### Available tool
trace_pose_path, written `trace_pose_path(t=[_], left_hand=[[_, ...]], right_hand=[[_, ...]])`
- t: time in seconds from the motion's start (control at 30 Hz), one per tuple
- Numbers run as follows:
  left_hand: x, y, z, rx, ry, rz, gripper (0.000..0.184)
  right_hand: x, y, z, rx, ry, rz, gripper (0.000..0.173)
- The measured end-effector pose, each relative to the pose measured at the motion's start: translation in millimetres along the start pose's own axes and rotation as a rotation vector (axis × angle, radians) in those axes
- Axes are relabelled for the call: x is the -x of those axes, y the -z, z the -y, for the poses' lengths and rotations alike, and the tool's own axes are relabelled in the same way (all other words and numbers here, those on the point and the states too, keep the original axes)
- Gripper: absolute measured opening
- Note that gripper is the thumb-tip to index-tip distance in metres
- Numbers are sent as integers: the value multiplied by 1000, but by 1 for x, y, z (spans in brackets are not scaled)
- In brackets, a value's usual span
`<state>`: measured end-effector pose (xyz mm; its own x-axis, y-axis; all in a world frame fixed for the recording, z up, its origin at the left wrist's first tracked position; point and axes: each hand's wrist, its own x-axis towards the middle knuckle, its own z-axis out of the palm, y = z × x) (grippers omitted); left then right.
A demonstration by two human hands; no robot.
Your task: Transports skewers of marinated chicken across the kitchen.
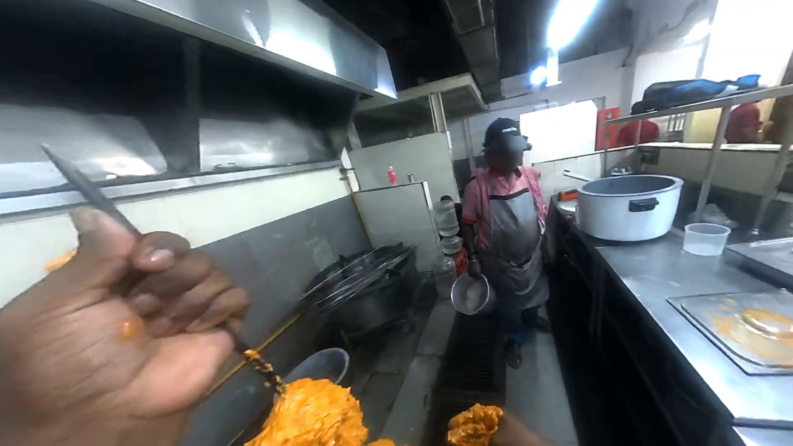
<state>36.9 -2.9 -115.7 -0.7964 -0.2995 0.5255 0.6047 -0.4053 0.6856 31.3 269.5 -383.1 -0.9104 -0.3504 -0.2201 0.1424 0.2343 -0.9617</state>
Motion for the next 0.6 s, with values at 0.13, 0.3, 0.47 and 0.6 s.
trace_pose_path(t=[0.13, 0.3, 0.47, 0.6], left_hand=[[-4, -4, -2, 13, 7, 35, 52], [-5, -14, -1, 24, -36, 158, 53], [0, -33, -1, -31, -7, 109, 54], [5, -45, 8, -32, 5, 105, 54]], right_hand=[[-26, -8, -7, -117, 120, -10, 32], [-25, -34, 10, -429, 91, -102, 27], [-18, -50, 17, -617, 27, -160, 19], [-12, -54, 9, -538, 2, -153, 22]])
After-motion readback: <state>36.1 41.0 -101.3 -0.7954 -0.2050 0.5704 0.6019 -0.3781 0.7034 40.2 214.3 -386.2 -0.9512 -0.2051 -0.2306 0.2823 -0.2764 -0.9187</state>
